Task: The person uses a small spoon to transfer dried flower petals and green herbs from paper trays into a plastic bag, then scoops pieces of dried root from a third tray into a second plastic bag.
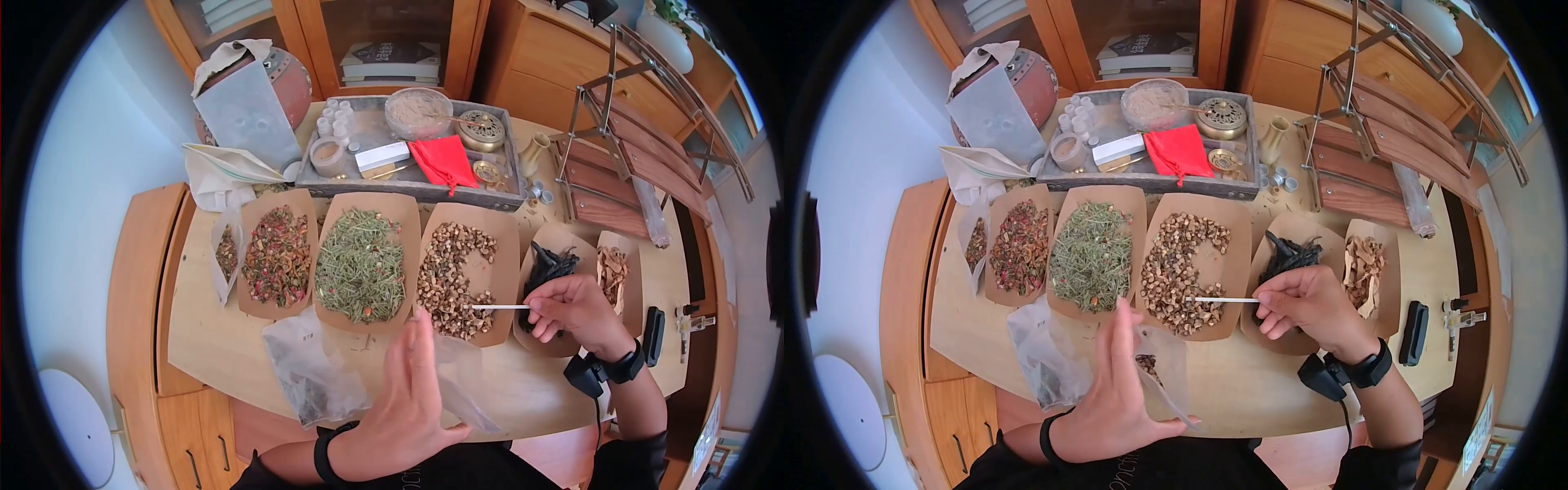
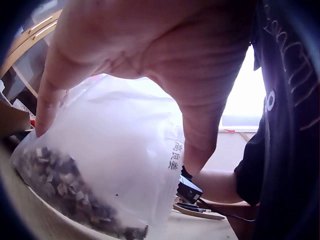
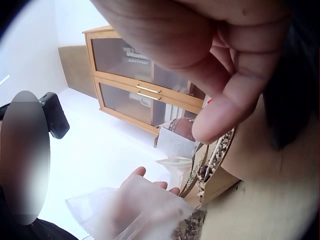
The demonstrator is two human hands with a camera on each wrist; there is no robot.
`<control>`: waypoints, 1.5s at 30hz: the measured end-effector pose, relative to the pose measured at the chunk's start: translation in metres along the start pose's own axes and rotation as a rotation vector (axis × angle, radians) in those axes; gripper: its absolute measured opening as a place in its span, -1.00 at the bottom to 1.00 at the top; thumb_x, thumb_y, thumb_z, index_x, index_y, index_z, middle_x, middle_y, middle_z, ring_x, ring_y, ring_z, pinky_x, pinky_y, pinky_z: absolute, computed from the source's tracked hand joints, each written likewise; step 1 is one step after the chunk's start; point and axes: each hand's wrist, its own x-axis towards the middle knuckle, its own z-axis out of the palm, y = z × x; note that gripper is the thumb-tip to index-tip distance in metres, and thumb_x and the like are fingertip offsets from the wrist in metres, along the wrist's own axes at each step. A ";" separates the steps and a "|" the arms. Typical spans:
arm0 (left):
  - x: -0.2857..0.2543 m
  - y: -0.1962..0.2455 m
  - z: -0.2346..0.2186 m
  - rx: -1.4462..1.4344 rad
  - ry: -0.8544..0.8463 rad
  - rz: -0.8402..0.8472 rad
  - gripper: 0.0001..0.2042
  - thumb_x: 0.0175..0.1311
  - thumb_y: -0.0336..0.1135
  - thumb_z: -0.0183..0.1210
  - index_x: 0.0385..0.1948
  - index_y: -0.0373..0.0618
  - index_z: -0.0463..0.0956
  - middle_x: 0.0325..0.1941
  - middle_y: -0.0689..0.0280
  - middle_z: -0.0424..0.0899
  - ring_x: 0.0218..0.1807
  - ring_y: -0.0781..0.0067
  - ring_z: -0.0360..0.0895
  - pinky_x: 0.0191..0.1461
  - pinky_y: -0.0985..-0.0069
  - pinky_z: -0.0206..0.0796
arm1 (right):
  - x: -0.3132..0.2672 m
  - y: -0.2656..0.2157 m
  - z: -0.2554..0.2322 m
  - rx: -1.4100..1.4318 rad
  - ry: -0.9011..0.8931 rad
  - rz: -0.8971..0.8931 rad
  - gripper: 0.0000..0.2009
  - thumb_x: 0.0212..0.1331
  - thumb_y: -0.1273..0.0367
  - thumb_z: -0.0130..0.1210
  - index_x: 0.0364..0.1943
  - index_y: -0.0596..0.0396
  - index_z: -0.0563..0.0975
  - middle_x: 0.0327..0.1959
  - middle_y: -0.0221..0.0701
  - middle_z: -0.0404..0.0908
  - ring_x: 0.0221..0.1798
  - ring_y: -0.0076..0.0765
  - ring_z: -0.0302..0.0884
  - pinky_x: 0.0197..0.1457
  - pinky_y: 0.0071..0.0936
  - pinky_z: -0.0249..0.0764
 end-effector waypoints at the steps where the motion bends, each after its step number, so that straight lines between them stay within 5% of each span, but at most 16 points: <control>1: -0.001 0.000 -0.001 0.013 0.004 -0.013 0.25 -0.31 -0.30 0.53 0.29 -0.65 -0.37 0.23 -0.41 0.01 0.25 -0.36 0.09 0.32 0.09 0.09 | 0.000 0.000 -0.001 0.011 0.008 -0.009 -0.83 0.26 0.47 0.11 -0.22 0.37 0.57 -0.44 -0.28 0.63 -0.47 -0.44 0.65 -0.40 -0.59 0.63; 5: -0.003 0.001 -0.006 0.109 -0.006 -0.126 0.37 -0.34 -0.27 0.56 0.31 -0.49 -0.56 0.28 -0.25 -0.04 0.30 -0.18 0.06 0.34 0.12 0.07 | -0.006 -0.006 -0.005 0.030 0.018 -0.025 -0.82 0.25 0.46 0.12 -0.22 0.37 0.57 -0.44 -0.28 0.64 -0.47 -0.44 0.65 -0.41 -0.61 0.63; 19: -0.001 0.000 -0.004 0.145 0.009 -0.127 0.34 -0.32 -0.29 0.54 0.30 -0.53 -0.54 0.28 -0.30 -0.06 0.31 -0.22 0.04 0.38 0.12 -0.02 | -0.075 -0.060 0.031 -0.101 0.046 -0.100 -0.92 0.21 0.58 0.11 -0.29 0.37 0.58 -0.48 -0.30 0.62 -0.51 -0.50 0.62 -0.46 -0.60 0.60; 22: -0.002 -0.001 -0.004 0.147 0.014 -0.132 0.34 -0.33 -0.29 0.54 0.30 -0.52 -0.54 0.27 -0.28 -0.04 0.27 -0.20 0.07 0.34 0.13 0.02 | -0.085 -0.057 0.040 -0.410 0.101 -0.326 -0.90 0.22 0.60 0.07 -0.26 0.32 0.60 -0.49 -0.32 0.63 -0.52 -0.55 0.61 -0.46 -0.64 0.57; 26: -0.002 0.001 -0.005 0.101 0.053 -0.103 0.27 -0.34 -0.31 0.54 0.30 -0.62 -0.38 0.21 -0.38 0.02 0.20 -0.35 0.12 0.28 0.03 0.08 | -0.070 -0.059 0.026 -0.420 0.346 -0.366 -0.90 0.21 0.60 0.05 -0.28 0.32 0.59 -0.52 -0.36 0.61 -0.53 -0.55 0.61 -0.48 -0.64 0.54; 30: -0.002 0.001 -0.005 0.091 0.045 -0.093 0.27 -0.35 -0.30 0.54 0.29 -0.62 -0.37 0.21 -0.39 0.01 0.20 -0.35 0.12 0.28 0.03 0.08 | -0.024 -0.036 0.007 -0.542 0.358 -0.436 -0.90 0.23 0.59 0.02 -0.30 0.32 0.58 -0.53 -0.38 0.59 -0.53 -0.56 0.60 -0.47 -0.64 0.54; 39: -0.002 -0.001 -0.003 0.072 0.036 -0.075 0.25 -0.31 -0.29 0.53 0.29 -0.62 -0.38 0.22 -0.41 0.01 0.20 -0.36 0.12 0.28 0.03 0.08 | 0.010 -0.012 0.016 -0.207 -0.003 -0.112 -0.89 0.26 0.55 0.05 -0.28 0.36 0.57 -0.48 -0.36 0.59 -0.48 -0.51 0.62 -0.44 -0.62 0.59; 45: -0.003 0.000 -0.004 0.078 0.034 -0.090 0.26 -0.31 -0.28 0.53 0.29 -0.65 -0.38 0.21 -0.41 0.02 0.19 -0.35 0.13 0.28 0.05 0.09 | 0.016 -0.008 0.011 -0.099 -0.035 -0.028 -0.85 0.26 0.50 0.09 -0.23 0.38 0.56 -0.46 -0.31 0.61 -0.47 -0.46 0.64 -0.43 -0.59 0.62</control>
